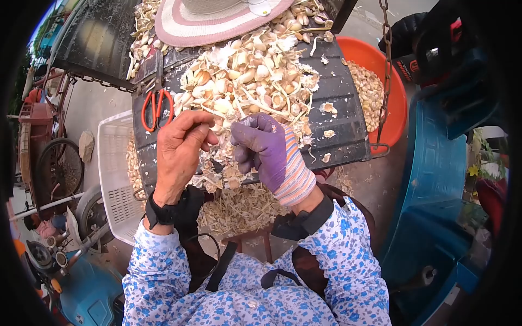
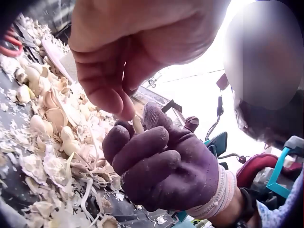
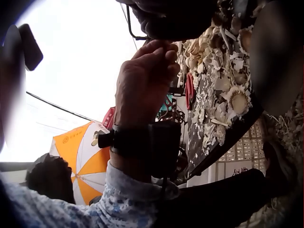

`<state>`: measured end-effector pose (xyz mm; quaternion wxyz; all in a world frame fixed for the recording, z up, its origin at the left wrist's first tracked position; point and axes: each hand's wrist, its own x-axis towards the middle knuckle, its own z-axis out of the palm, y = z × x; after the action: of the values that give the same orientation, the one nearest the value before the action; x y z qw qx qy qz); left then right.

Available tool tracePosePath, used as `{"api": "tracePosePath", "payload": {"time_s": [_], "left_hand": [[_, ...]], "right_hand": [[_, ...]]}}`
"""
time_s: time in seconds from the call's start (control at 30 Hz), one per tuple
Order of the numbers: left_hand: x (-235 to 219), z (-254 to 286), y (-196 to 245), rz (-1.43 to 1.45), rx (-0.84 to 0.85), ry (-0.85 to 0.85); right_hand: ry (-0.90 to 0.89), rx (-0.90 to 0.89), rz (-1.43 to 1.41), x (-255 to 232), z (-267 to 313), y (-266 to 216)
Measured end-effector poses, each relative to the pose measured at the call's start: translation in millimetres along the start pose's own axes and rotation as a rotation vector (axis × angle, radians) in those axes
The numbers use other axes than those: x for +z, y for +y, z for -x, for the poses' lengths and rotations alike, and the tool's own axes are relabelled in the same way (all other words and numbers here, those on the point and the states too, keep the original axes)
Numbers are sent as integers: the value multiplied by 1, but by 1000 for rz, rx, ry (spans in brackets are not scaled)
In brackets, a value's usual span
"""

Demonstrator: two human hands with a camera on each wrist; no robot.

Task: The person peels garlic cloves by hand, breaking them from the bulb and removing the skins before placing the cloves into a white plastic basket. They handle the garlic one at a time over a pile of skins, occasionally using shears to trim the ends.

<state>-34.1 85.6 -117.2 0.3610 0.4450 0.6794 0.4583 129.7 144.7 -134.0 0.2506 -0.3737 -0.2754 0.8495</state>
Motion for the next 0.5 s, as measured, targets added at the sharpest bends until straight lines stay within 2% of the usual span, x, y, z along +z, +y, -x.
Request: {"api": "tracePosePath", "payload": {"time_s": [0.07, 0.17, 0.27, 0.37, 0.5], "left_hand": [[-1, -10, -34, -319, -10, 8], [12, -9, -49, -537, 238, 46], [18, -8, -40, -581, 188, 36], [16, -7, -40, -557, 200, 48], [15, -12, -54, -552, 317, 101]], "right_hand": [[43, -59, -63, 3, 2, -5], [108, -128, -129, 3, 7, -18], [130, -101, -63, -6, 9, -20], [144, -150, -13, -6, 10, -19], [114, -175, 29, -6, 12, -19]]}}
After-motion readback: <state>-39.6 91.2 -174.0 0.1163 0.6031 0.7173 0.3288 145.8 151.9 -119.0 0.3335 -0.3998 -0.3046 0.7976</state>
